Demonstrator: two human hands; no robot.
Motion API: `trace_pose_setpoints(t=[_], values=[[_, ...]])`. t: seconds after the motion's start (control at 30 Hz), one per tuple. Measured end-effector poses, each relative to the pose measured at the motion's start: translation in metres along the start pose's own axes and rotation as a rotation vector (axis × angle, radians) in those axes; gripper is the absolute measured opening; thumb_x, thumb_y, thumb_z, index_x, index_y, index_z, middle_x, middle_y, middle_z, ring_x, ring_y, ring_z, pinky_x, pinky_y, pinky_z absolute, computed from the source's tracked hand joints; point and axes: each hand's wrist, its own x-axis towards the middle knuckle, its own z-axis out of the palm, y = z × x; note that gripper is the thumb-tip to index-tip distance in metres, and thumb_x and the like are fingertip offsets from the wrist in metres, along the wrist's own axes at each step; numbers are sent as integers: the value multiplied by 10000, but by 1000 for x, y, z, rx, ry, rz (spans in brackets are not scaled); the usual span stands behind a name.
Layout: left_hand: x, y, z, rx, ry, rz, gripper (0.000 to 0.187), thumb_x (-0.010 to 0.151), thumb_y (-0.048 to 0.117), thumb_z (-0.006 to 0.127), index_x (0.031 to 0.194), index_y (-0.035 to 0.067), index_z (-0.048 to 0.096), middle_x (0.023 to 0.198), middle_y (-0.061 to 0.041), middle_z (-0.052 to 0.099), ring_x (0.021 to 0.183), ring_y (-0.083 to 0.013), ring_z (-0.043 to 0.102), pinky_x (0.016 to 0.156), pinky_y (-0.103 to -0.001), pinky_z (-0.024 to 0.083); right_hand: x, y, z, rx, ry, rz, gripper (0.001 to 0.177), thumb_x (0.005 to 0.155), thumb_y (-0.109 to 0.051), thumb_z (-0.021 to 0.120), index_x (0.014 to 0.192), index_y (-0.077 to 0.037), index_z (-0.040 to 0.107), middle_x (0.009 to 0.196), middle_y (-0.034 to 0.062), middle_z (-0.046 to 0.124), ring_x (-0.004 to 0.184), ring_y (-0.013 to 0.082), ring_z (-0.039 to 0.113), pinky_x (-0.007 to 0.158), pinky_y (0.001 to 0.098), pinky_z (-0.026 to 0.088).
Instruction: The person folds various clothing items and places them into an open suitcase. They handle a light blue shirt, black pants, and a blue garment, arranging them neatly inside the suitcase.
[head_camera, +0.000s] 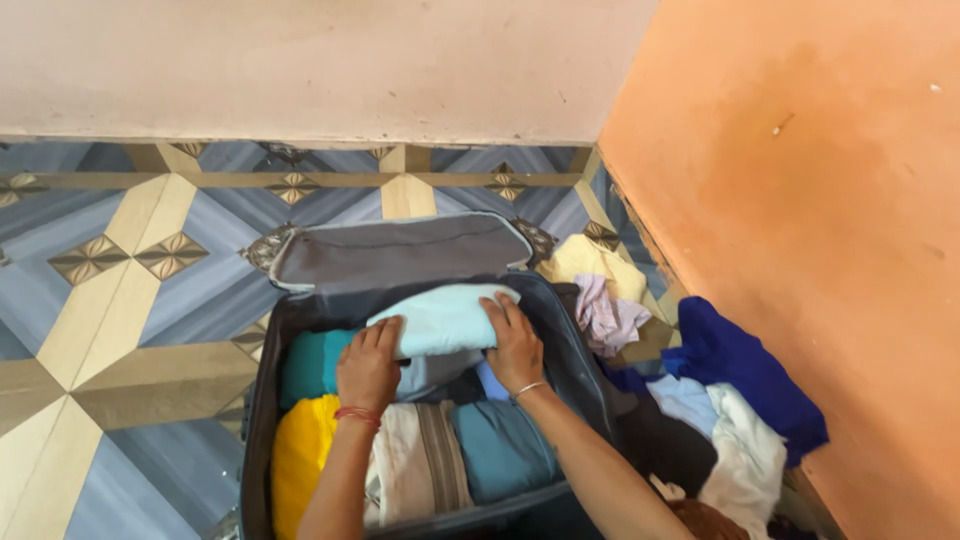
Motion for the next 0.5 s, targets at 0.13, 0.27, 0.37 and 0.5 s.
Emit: trace_pose_setpoints(t=[0.13, 0.27, 0.37, 0.5], values=[[-7, -28, 59, 277, 93, 128, 513, 921, 124, 541, 1434, 123, 549, 1377, -129, 613, 1248, -320, 589, 1031, -453, 473, 3, 30, 38, -65, 8, -129, 829, 720, 118, 629, 1462, -230, 511, 1556, 128, 442, 1410, 375, 454, 1106, 457, 460], [-53, -39, 109, 486, -215, 134, 492, 925, 210, 482, 1417, 213, 498, 1438, -149, 535, 1317, -337, 520, 1074, -540, 400, -21, 50, 77, -303, -374, -121, 884, 745, 111, 611, 1515, -280, 426, 1632, 142, 312, 1468, 417, 302, 1124, 582, 295], [-54, -44, 125, 466, -377, 109, 514, 945, 218, 465, 1459, 215, 476, 1470, -147, 505, 1348, -358, 479, 1100, -544, 367, -12, 56, 97, -219, -532, 15, 895, 769, 119, 595, 1530, -305, 389, 1647, 130, 256, 1481, 426, 250, 1143, 525, 290], [-36, -55, 119, 419, -313, 29, 498, 981, 210, 450, 1476, 252, 478, 1513, -126, 495, 1385, -376, 451, 1138, -537, 353, -1, 64, 108, -88, -443, 55, 876, 791, 121, 568, 1529, -325, 414, 1655, 77, 327, 1518, 348, 348, 1188, 409, 383]])
